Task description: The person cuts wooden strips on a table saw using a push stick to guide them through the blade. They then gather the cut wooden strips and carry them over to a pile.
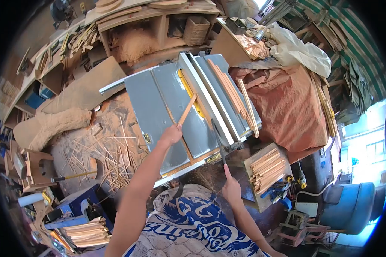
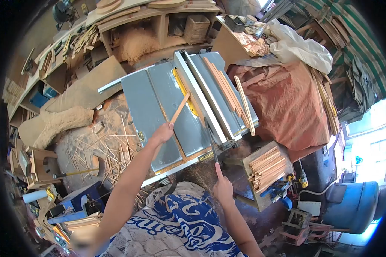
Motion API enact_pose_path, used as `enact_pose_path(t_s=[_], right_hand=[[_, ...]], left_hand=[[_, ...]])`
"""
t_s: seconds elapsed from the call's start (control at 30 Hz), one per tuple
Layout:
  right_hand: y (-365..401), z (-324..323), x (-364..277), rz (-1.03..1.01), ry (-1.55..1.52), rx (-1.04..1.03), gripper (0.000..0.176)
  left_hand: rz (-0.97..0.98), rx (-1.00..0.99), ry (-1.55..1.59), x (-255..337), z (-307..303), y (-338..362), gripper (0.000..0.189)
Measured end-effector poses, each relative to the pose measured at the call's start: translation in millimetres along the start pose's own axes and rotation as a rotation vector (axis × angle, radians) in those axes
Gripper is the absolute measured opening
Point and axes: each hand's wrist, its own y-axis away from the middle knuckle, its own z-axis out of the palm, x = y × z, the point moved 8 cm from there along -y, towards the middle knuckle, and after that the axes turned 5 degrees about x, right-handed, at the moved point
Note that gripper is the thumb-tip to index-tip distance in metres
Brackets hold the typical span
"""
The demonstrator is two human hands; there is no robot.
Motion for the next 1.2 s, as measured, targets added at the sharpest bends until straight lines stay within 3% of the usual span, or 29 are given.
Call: enact_pose_path(t_s=[0.1,0.43,0.87,0.93,1.03,1.13,1.2], right_hand=[[-21,2,-11,0.008,-0.014,-0.009,0.098],[-86,4,-42,0.012,-0.016,-0.048,0.1],[-155,19,-68,0.106,-0.101,-0.161,0.1],[-173,8,-80,0.031,-0.14,-0.062,0.1],[-211,-2,-96,0.039,-0.142,-0.127,0.098],[-250,4,-104,-0.026,-0.149,-0.13,0.101],[-270,4,-109,-0.055,-0.162,-0.097,0.1]], left_hand=[[-0.078,-0.04,0.016,1,-10,-13,0.057],[-0.035,-0.012,0.1,-3,-28,-79,0.056],[-0.044,0.117,0.167,-6,-42,-150,0.058],[-0.051,0.131,0.203,-5,-44,-163,0.058],[-0.041,0.165,0.256,-12,-58,-192,0.055],[-0.082,0.249,0.351,-6,-83,-226,0.05],[-0.035,0.512,0.349,17,-113,-246,0.05]])
